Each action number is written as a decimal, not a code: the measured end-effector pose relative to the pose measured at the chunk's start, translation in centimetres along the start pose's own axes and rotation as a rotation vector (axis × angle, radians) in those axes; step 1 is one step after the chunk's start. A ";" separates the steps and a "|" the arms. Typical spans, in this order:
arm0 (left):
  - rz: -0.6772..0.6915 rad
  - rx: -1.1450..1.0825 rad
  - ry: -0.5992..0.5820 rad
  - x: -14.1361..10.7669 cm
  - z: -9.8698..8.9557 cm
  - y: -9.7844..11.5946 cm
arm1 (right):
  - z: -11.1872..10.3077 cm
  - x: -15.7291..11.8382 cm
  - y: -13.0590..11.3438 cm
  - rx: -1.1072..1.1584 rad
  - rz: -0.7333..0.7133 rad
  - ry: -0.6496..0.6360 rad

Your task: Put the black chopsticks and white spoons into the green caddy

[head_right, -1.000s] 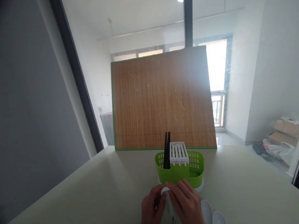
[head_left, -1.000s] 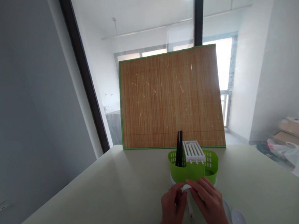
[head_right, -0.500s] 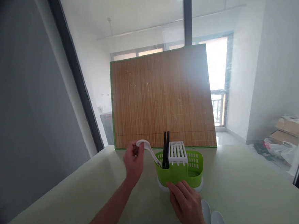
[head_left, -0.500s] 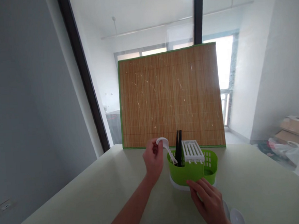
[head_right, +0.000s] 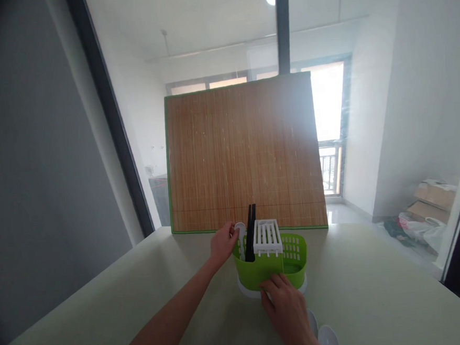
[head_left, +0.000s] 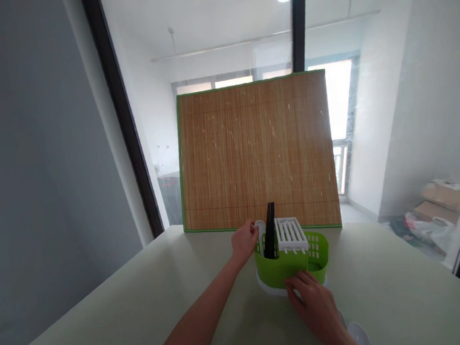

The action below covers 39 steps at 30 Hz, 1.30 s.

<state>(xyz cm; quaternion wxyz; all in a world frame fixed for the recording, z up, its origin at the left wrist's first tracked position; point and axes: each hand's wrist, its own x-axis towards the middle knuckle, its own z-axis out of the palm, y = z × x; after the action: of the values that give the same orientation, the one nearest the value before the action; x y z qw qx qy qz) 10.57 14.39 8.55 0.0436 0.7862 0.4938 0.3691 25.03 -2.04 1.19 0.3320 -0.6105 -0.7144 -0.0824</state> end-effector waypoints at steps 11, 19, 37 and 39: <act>-0.004 0.007 -0.046 -0.7 -0.6 0.1 | -1.1 0.0 2.1 0.012 0.217 -0.126; -0.009 -0.337 0.199 -7.4 -0.9 0.3 | -2.6 -1.2 5.7 -0.012 0.312 -0.336; -0.049 -0.582 -0.049 -15.1 2.2 0.2 | -1.8 -1.4 7.8 0.063 0.269 -0.354; -0.046 -0.590 -0.109 -15.5 2.4 0.5 | -1.5 -1.1 7.2 0.080 0.244 -0.327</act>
<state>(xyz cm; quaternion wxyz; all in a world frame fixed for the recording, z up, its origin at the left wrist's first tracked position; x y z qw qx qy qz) 8.78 2.32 -1.31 0.3050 0.7468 0.3799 0.4527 32.30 -2.02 -0.38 0.2429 -0.6840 -0.6824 0.0868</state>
